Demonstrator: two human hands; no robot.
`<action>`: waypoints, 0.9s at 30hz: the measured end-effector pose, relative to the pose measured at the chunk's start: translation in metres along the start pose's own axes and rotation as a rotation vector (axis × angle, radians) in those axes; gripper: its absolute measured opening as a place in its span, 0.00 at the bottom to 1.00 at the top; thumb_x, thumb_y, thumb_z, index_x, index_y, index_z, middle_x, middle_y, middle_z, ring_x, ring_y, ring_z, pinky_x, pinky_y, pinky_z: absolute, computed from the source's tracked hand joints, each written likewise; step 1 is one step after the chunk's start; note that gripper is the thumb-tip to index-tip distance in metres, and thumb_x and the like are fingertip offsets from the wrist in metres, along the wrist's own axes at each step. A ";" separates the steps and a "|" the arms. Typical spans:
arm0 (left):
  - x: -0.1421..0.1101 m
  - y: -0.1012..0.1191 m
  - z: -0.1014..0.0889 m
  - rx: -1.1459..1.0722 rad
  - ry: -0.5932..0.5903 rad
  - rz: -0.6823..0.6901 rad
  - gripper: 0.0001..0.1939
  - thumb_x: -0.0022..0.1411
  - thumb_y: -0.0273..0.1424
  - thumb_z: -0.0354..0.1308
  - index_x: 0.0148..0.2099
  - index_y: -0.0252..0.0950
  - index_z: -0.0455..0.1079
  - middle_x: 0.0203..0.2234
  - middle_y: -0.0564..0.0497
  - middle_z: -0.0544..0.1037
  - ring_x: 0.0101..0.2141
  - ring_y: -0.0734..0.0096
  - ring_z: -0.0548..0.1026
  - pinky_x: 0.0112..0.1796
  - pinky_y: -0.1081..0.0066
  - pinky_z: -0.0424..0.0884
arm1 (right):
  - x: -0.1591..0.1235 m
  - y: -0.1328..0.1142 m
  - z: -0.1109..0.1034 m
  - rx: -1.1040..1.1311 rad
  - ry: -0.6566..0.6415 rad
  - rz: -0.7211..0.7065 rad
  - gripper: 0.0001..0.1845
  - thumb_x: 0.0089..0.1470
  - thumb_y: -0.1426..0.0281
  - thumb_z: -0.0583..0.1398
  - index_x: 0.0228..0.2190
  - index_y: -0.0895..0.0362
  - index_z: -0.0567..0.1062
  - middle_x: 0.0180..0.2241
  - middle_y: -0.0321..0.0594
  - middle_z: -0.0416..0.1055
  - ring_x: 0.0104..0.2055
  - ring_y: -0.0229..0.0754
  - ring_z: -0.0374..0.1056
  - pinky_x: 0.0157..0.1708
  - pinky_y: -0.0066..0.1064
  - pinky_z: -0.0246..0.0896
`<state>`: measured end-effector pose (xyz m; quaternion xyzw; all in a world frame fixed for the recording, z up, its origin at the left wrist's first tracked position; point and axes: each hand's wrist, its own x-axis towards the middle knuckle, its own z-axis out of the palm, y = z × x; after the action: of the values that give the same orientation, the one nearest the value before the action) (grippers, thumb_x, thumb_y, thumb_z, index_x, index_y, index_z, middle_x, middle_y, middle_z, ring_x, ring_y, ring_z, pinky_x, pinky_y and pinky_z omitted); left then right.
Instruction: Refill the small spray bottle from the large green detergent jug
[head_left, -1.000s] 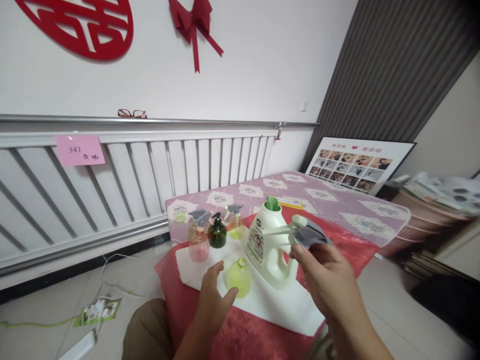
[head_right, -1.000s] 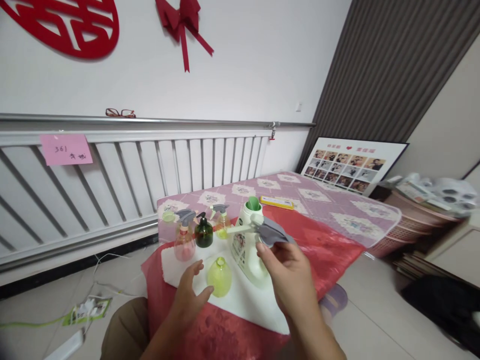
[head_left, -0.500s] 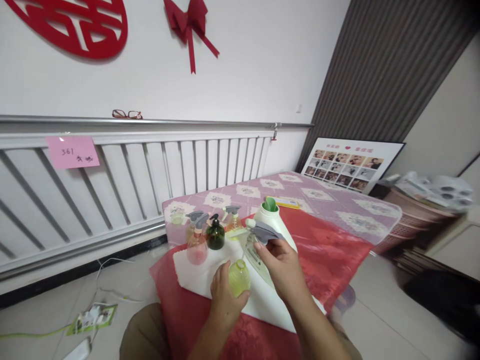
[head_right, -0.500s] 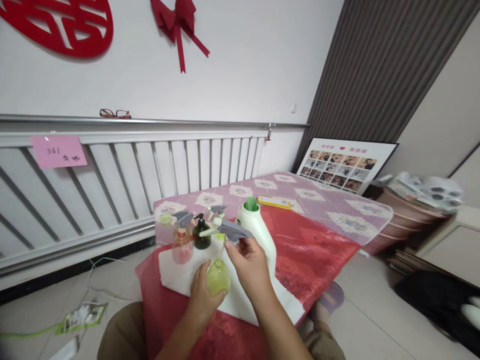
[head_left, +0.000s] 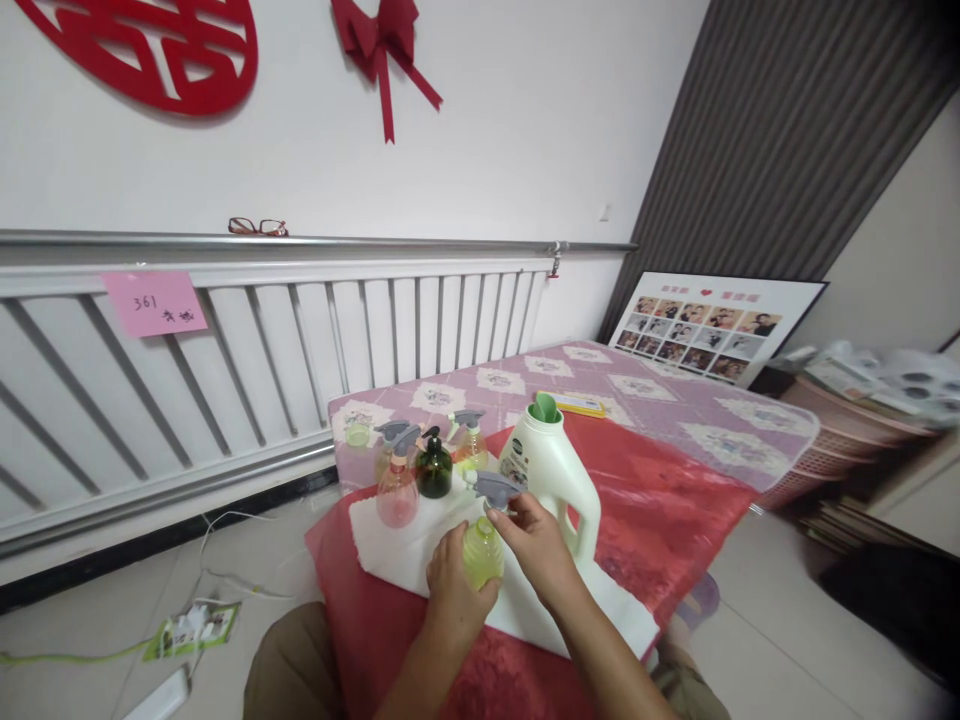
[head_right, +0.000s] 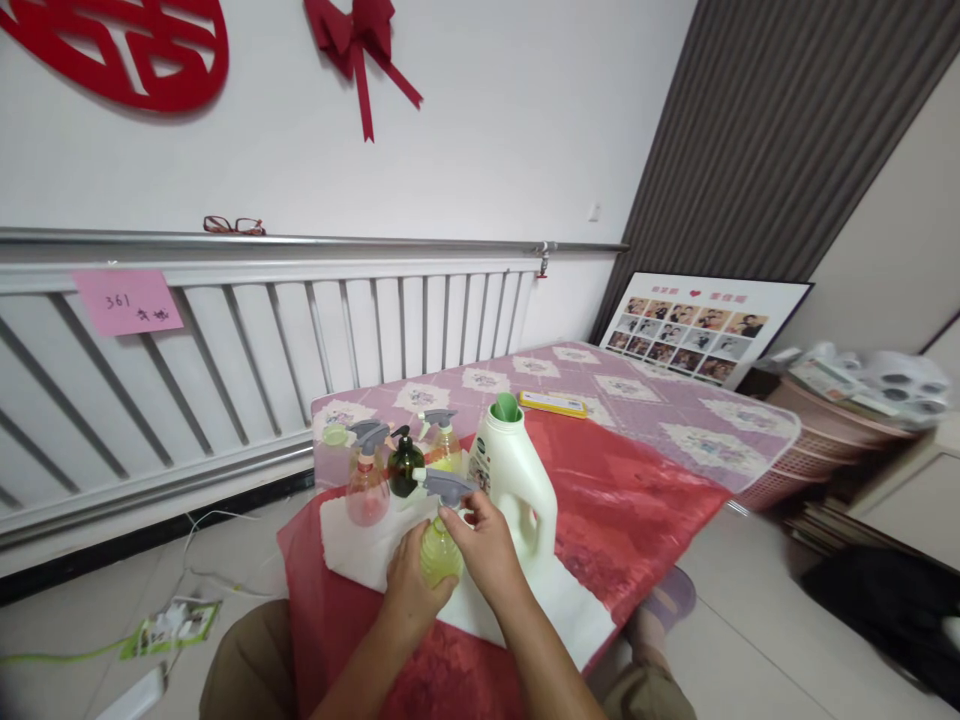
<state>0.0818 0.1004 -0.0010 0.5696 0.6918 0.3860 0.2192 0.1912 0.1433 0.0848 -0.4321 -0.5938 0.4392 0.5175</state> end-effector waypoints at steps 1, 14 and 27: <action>0.000 0.001 -0.001 -0.006 -0.005 0.005 0.37 0.46 0.32 0.58 0.59 0.34 0.55 0.53 0.41 0.68 0.55 0.57 0.65 0.56 0.64 0.59 | 0.000 0.005 0.000 0.005 -0.020 0.010 0.16 0.41 0.56 0.67 0.24 0.55 0.72 0.26 0.33 0.69 0.30 0.39 0.65 0.31 0.31 0.62; 0.008 -0.002 -0.001 0.028 -0.082 -0.044 0.37 0.44 0.33 0.60 0.58 0.37 0.58 0.54 0.43 0.68 0.55 0.55 0.65 0.56 0.61 0.58 | -0.002 0.025 -0.004 0.093 -0.202 0.071 0.14 0.45 0.56 0.65 0.27 0.54 0.72 0.23 0.31 0.70 0.26 0.38 0.65 0.32 0.33 0.65; 0.007 -0.004 -0.003 0.011 -0.101 -0.038 0.35 0.45 0.33 0.59 0.57 0.37 0.58 0.52 0.43 0.70 0.54 0.54 0.66 0.55 0.59 0.58 | -0.004 0.038 -0.003 -0.007 -0.151 0.036 0.15 0.44 0.59 0.66 0.33 0.54 0.76 0.33 0.38 0.76 0.35 0.43 0.69 0.38 0.36 0.65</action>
<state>0.0753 0.1061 -0.0010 0.5762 0.6927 0.3485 0.2581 0.1972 0.1491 0.0476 -0.4100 -0.6247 0.4778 0.4619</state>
